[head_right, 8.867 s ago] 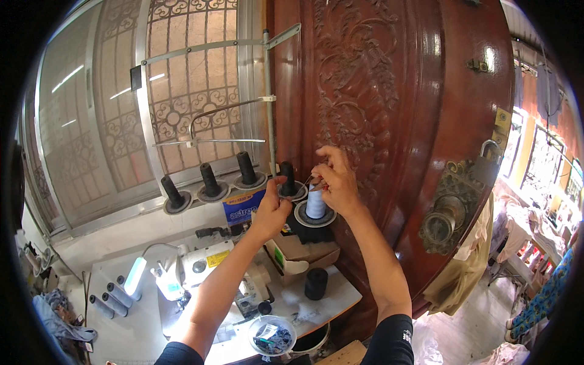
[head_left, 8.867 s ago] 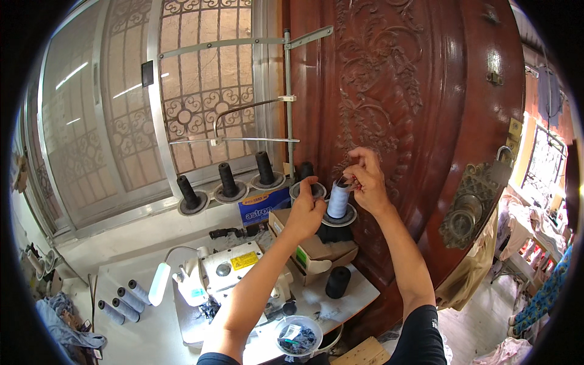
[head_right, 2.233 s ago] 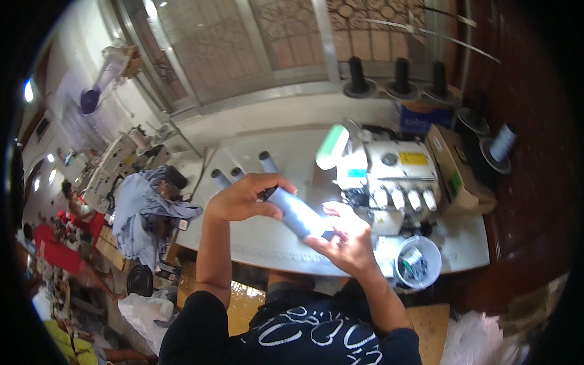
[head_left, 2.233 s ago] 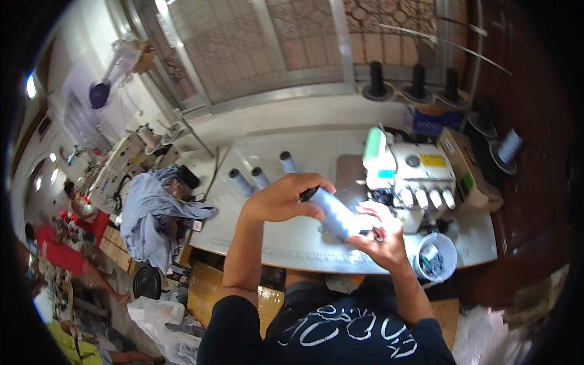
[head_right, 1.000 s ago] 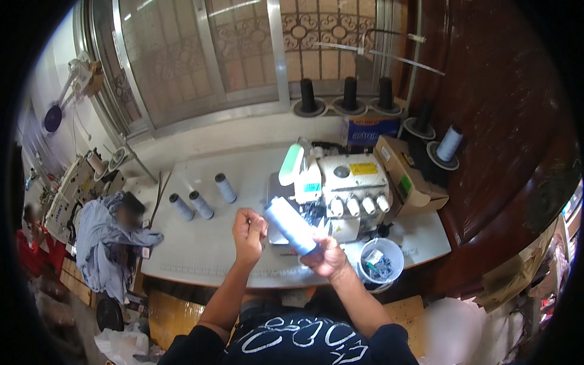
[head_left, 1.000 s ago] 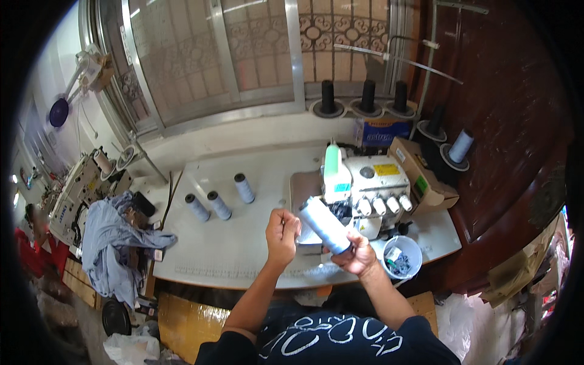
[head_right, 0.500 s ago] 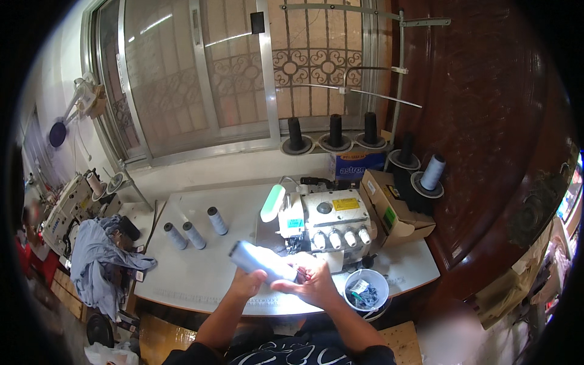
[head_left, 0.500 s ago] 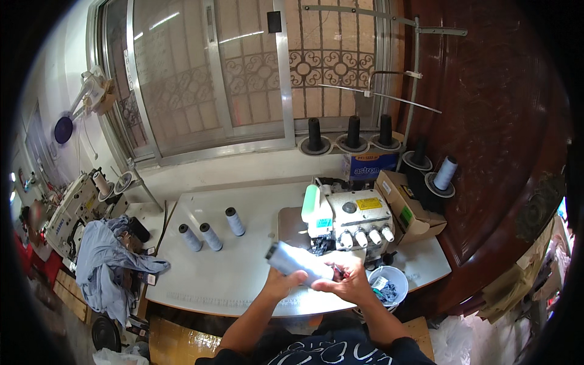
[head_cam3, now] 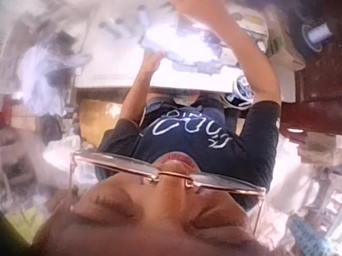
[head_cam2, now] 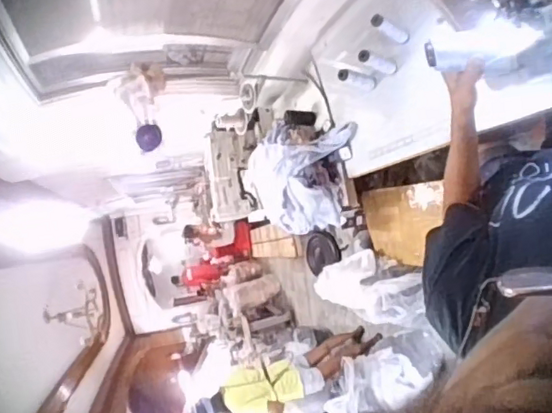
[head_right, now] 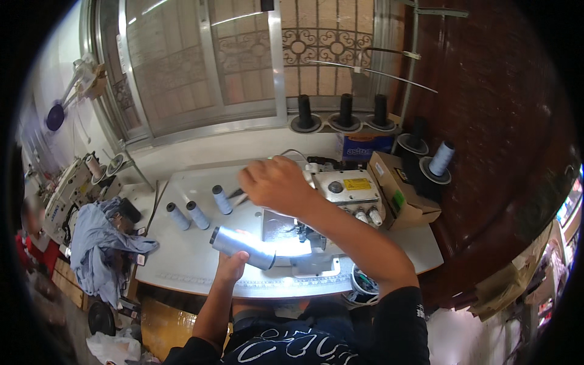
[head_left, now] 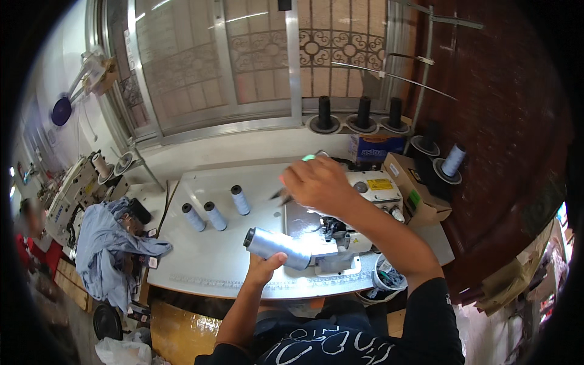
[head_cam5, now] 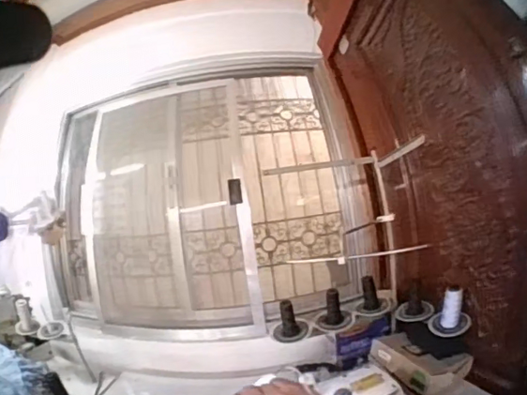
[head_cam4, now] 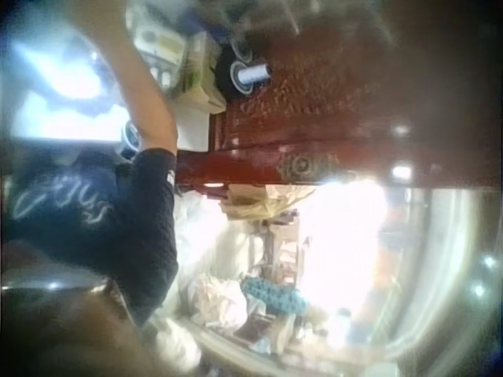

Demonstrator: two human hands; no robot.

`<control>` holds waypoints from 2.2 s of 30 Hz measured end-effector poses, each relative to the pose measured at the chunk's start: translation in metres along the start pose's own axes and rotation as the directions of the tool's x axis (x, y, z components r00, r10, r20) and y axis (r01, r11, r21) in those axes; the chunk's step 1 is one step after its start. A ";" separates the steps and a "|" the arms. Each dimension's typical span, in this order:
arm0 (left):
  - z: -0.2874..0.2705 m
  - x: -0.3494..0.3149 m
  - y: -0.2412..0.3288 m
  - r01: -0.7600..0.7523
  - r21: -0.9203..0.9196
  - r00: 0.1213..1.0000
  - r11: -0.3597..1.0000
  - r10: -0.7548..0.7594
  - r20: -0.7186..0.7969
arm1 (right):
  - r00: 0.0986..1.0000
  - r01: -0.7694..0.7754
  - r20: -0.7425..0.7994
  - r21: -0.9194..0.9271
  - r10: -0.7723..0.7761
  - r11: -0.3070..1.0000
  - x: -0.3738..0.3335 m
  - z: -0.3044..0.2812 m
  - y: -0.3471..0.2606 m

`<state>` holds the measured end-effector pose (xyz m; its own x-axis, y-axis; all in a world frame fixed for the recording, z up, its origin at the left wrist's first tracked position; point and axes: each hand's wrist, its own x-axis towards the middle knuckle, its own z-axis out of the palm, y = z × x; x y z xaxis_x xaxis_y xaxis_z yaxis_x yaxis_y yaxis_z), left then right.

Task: The person sets up spools of thread on a machine, including placing spools on holders and threading the line through guides by hand.

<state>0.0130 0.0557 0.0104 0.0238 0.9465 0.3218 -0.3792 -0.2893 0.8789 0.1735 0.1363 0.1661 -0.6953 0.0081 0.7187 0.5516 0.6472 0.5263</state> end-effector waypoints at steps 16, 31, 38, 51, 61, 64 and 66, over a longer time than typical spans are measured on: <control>0.187 0.057 0.035 -0.358 0.050 0.648 0.932 0.209 0.733 | 0.347 -0.784 -0.017 0.544 0.938 0.300 -0.142 -0.162 0.056; 0.382 0.273 -0.133 -0.085 0.737 0.969 0.671 0.228 -0.096 | 0.005 -0.873 0.391 0.452 0.920 -0.187 -0.314 -0.210 0.091; 0.416 0.354 -0.101 -0.211 0.449 0.973 0.868 0.142 0.182 | 0.021 -0.904 0.496 0.379 0.868 -0.195 -0.342 -0.203 0.081; 0.365 0.348 -0.151 0.044 0.053 0.961 0.998 -0.056 0.271 | 0.083 -0.671 0.586 0.631 0.806 -0.389 -0.294 -0.143 0.134; 0.326 0.335 -0.143 0.151 -0.173 0.986 0.973 -0.135 0.099 | 0.014 -0.749 0.354 0.624 0.935 -0.225 -0.272 -0.002 0.246; 0.314 0.335 -0.145 0.115 -0.234 0.992 0.965 -0.121 -0.015 | -0.040 -0.920 0.141 0.382 0.989 -0.092 -0.288 0.012 0.259; 0.307 0.334 -0.145 0.145 -0.270 0.986 0.952 -0.162 -0.042 | -0.003 -0.942 0.182 0.329 0.983 -0.064 -0.293 0.019 0.255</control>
<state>0.3599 0.3700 0.0981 0.0462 0.9859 0.1606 -0.6073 -0.1000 0.7882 0.5090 0.3133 0.0817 0.4606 0.7753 0.4322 0.4680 0.2016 -0.8604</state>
